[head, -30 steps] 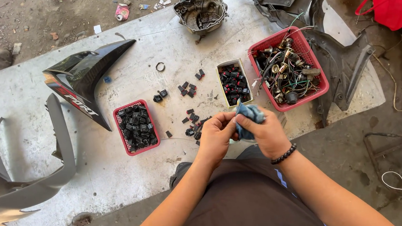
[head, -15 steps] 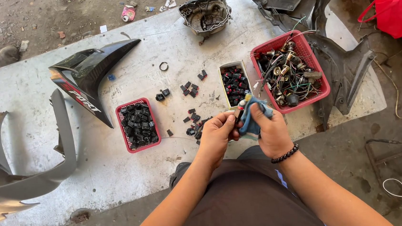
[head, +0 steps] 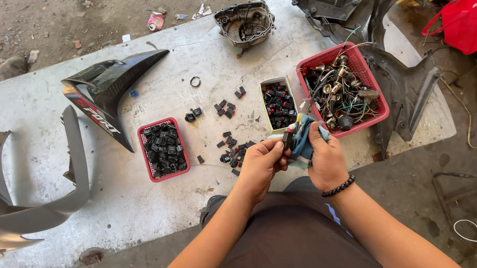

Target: Cleaning small electronic switches for a motorcycle using a cloth on a workbench.

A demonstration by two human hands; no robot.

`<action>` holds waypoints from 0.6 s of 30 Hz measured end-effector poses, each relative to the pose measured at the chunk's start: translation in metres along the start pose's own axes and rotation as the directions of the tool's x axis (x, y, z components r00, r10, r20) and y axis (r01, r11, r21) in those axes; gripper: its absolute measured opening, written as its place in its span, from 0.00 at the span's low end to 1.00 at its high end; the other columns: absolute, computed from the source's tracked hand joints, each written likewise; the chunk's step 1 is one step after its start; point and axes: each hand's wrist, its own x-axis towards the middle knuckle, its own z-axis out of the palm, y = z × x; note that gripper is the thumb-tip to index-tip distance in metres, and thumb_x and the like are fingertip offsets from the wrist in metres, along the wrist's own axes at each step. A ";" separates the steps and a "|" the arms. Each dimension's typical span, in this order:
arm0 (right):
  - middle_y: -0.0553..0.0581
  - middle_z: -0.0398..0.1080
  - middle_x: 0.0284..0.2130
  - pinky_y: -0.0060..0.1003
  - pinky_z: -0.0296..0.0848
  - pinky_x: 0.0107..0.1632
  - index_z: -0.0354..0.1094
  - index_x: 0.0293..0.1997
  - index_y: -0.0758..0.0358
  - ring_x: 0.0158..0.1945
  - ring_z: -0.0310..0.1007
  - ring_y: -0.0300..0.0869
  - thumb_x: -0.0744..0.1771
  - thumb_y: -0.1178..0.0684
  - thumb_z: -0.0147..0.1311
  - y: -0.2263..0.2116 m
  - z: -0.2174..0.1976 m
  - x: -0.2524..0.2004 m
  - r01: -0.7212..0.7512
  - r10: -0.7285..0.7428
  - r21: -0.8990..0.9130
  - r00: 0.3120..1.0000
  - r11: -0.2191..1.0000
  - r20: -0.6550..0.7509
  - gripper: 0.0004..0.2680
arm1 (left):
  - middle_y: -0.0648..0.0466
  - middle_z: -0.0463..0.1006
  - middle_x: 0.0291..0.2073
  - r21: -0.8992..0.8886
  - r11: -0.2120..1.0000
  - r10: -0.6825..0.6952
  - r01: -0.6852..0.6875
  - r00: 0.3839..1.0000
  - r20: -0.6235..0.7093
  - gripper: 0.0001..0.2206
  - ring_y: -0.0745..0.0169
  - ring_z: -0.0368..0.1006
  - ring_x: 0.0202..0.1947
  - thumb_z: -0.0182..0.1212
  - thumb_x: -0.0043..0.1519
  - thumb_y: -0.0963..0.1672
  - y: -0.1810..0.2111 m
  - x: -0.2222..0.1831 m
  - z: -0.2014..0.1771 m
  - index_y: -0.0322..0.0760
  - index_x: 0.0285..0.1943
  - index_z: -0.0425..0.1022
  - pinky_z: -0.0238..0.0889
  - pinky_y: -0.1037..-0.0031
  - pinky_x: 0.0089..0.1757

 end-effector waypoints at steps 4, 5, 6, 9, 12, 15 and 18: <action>0.58 0.72 0.19 0.40 0.81 0.26 0.71 0.29 0.61 0.23 0.77 0.43 0.70 0.50 0.58 0.009 -0.015 0.009 -0.003 0.020 -0.119 0.989 0.993 0.148 0.10 | 0.46 0.77 0.29 0.013 1.000 -0.027 0.027 1.000 0.011 0.14 0.68 0.73 0.24 0.53 0.70 0.40 -0.004 0.003 -0.004 0.17 0.57 0.74 0.75 0.76 0.31; 0.58 0.71 0.19 0.40 0.80 0.26 0.71 0.29 0.65 0.23 0.75 0.42 0.67 0.55 0.63 0.009 -0.015 0.008 0.029 0.002 -0.170 0.983 0.985 0.181 0.08 | 0.45 0.77 0.29 0.005 0.999 -0.042 0.042 0.999 -0.004 0.14 0.65 0.74 0.24 0.53 0.70 0.41 -0.007 0.004 -0.008 0.18 0.55 0.76 0.76 0.74 0.31; 0.57 0.70 0.18 0.41 0.80 0.27 0.72 0.29 0.69 0.23 0.74 0.40 0.64 0.60 0.67 0.010 -0.015 0.008 0.062 -0.013 -0.220 0.976 0.974 0.216 0.06 | 0.43 0.77 0.29 -0.003 0.998 -0.056 0.056 0.998 -0.020 0.15 0.63 0.75 0.24 0.53 0.71 0.43 -0.009 0.005 -0.012 0.20 0.53 0.77 0.76 0.72 0.31; 0.49 0.68 0.18 0.30 0.74 0.27 0.75 0.28 0.62 0.25 0.66 0.31 0.67 0.54 0.64 0.004 -0.016 0.008 0.175 -0.086 -0.428 0.972 0.886 0.220 0.08 | 0.48 0.75 0.22 0.240 0.971 0.001 -0.010 0.999 0.039 0.13 0.66 0.73 0.22 0.60 0.69 0.45 -0.001 -0.006 -0.007 0.24 0.48 0.80 0.73 0.77 0.30; 0.49 0.66 0.17 0.30 0.73 0.28 0.70 0.25 0.60 0.23 0.64 0.33 0.70 0.51 0.58 -0.005 0.001 -0.004 0.124 -0.081 -0.338 0.987 0.933 0.138 0.13 | 0.49 0.75 0.19 0.327 0.943 0.043 -0.060 0.997 0.060 0.14 0.67 0.73 0.20 0.55 0.71 0.45 -0.001 -0.005 -0.006 0.30 0.38 0.80 0.71 0.79 0.28; 0.57 0.72 0.21 0.34 0.79 0.29 0.72 0.31 0.63 0.24 0.74 0.40 0.72 0.49 0.54 0.007 -0.012 0.008 0.018 -0.015 -0.102 0.999 0.995 0.028 0.12 | 0.47 0.76 0.22 0.221 0.974 0.046 -0.048 0.999 0.013 0.16 0.65 0.74 0.21 0.53 0.72 0.46 0.009 -0.009 0.003 0.29 0.38 0.80 0.73 0.76 0.28; 0.56 0.71 0.22 0.38 0.80 0.29 0.72 0.31 0.65 0.26 0.74 0.39 0.71 0.51 0.57 0.001 -0.008 0.004 0.018 -0.014 -0.123 0.999 0.992 0.035 0.11 | 0.47 0.75 0.22 0.235 0.970 0.065 -0.061 0.998 -0.010 0.15 0.65 0.73 0.20 0.52 0.72 0.44 0.006 -0.010 0.002 0.27 0.40 0.80 0.73 0.75 0.26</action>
